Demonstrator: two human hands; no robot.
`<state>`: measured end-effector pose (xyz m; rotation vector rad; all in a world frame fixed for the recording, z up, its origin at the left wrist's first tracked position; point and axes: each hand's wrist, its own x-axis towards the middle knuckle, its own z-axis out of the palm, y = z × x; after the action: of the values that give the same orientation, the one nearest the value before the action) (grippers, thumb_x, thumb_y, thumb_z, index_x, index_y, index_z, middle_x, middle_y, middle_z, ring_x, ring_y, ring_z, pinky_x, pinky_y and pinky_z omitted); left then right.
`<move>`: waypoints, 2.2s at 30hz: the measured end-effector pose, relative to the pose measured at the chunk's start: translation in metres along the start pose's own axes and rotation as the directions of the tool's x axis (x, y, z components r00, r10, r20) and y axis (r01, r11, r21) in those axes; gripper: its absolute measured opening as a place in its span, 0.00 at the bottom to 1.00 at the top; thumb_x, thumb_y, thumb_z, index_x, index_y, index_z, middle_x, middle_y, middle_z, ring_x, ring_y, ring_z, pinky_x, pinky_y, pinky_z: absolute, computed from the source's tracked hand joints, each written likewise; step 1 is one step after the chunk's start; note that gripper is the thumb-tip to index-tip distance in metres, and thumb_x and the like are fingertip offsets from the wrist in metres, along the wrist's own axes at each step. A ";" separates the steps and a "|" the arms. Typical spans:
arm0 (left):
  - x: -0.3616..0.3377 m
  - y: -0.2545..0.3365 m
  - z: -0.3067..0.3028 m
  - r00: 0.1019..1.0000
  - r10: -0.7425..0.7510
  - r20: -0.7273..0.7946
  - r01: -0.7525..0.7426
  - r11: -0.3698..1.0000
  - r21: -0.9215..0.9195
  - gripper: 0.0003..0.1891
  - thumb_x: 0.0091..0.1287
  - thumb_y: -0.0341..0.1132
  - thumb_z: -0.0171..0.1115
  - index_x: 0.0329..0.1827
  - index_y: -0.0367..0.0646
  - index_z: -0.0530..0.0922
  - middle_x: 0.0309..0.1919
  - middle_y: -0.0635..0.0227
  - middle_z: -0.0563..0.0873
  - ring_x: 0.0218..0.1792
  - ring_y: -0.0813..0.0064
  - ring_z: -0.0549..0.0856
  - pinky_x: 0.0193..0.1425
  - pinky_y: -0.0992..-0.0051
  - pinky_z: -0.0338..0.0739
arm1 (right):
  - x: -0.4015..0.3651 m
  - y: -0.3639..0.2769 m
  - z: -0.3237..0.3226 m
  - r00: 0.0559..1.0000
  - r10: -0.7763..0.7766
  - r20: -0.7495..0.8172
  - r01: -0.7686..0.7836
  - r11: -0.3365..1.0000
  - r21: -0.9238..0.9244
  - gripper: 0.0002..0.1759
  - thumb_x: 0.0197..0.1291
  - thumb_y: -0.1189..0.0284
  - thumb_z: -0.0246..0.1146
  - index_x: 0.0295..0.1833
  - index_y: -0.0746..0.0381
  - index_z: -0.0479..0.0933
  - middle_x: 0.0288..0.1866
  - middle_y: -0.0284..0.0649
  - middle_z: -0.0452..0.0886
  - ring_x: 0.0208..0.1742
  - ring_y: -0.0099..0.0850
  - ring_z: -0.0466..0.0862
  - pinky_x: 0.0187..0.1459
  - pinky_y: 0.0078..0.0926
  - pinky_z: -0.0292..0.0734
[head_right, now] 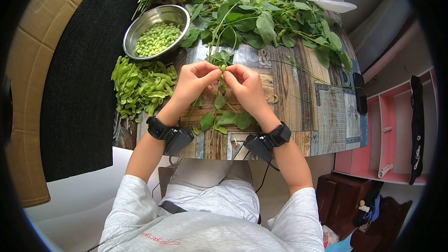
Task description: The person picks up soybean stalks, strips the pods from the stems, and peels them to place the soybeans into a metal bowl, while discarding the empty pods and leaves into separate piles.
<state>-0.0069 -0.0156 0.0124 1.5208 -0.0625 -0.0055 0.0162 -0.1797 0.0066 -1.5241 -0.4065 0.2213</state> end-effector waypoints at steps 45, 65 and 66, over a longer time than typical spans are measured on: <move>0.004 -0.013 0.001 0.997 0.066 -0.043 -0.064 0.997 0.034 0.08 0.61 0.33 0.60 0.37 0.36 0.78 0.27 0.70 0.83 0.27 0.86 0.79 0.27 0.83 0.73 | 0.003 0.004 -0.002 0.996 -0.084 -0.027 0.082 0.994 -0.068 0.09 0.53 0.80 0.63 0.41 0.67 0.76 0.35 0.36 0.82 0.36 0.21 0.81 0.40 0.17 0.77; 0.001 -0.012 0.003 0.988 0.147 0.047 -0.154 0.967 0.206 0.09 0.63 0.31 0.60 0.42 0.34 0.78 0.27 0.72 0.82 0.26 0.87 0.78 0.27 0.84 0.73 | 0.004 0.006 -0.009 0.995 -0.030 -0.091 0.029 0.999 -0.016 0.07 0.52 0.80 0.66 0.38 0.68 0.80 0.34 0.36 0.83 0.34 0.19 0.81 0.37 0.15 0.77; 0.002 -0.014 0.003 0.989 0.146 0.033 -0.150 0.968 0.200 0.09 0.64 0.31 0.60 0.41 0.34 0.78 0.27 0.72 0.82 0.25 0.87 0.78 0.26 0.84 0.73 | 0.003 0.003 -0.007 0.995 -0.030 -0.091 0.029 0.999 -0.016 0.07 0.52 0.80 0.66 0.38 0.68 0.80 0.34 0.36 0.83 0.34 0.19 0.81 0.37 0.15 0.77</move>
<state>-0.0046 -0.0189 -0.0009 1.7162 -0.1964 0.1095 0.0222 -0.1850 0.0041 -1.5357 -0.3588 0.1256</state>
